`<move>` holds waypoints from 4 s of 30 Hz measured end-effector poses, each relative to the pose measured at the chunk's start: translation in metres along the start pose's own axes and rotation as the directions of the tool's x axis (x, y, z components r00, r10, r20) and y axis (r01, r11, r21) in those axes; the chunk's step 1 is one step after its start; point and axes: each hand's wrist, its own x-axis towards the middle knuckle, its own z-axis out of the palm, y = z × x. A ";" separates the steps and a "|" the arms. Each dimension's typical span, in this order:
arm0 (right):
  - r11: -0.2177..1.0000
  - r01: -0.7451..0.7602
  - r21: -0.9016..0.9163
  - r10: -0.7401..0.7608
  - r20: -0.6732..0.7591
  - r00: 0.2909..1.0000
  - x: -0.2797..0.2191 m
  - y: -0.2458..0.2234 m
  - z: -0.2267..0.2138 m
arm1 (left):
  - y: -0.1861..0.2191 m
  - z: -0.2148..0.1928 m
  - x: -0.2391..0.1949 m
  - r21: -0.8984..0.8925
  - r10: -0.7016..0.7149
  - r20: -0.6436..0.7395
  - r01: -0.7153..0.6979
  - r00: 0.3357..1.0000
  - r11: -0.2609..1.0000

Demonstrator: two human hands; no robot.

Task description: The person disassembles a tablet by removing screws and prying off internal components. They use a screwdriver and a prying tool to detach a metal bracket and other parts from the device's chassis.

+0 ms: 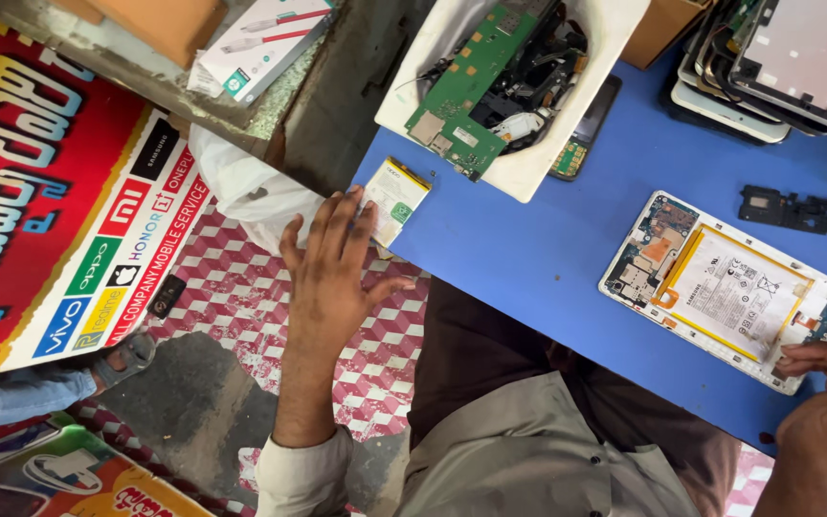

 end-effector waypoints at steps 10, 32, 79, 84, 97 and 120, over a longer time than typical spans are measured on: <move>0.945 -0.078 0.318 0.047 0.104 0.994 0.003 0.022 -0.013 | -0.007 0.013 -0.016 0.099 0.090 -0.204 -0.071 0.975 0.993; 0.914 -0.080 0.399 0.172 -0.200 0.965 0.016 -0.067 0.012 | 0.017 0.009 0.005 -0.999 -0.778 -0.045 -0.017 0.627 0.044; 0.937 -0.052 0.346 0.147 -0.254 0.956 0.039 -0.116 0.015 | 0.005 0.023 0.006 -0.187 0.106 -0.302 -0.168 0.947 0.968; 0.935 -0.040 0.354 0.124 -0.217 0.968 0.032 -0.094 0.013 | -0.003 0.012 0.013 -0.167 0.081 -0.160 -0.107 0.984 0.980; 0.933 -0.082 0.352 0.171 -0.228 0.959 0.019 -0.078 0.015 | 0.020 0.020 0.016 -0.160 -0.129 -0.224 0.094 0.966 0.983; 0.933 -0.013 0.361 0.114 -0.262 0.958 0.033 -0.099 0.015 | 0.178 -0.032 -0.038 -0.897 0.301 -0.431 -0.369 0.851 -0.242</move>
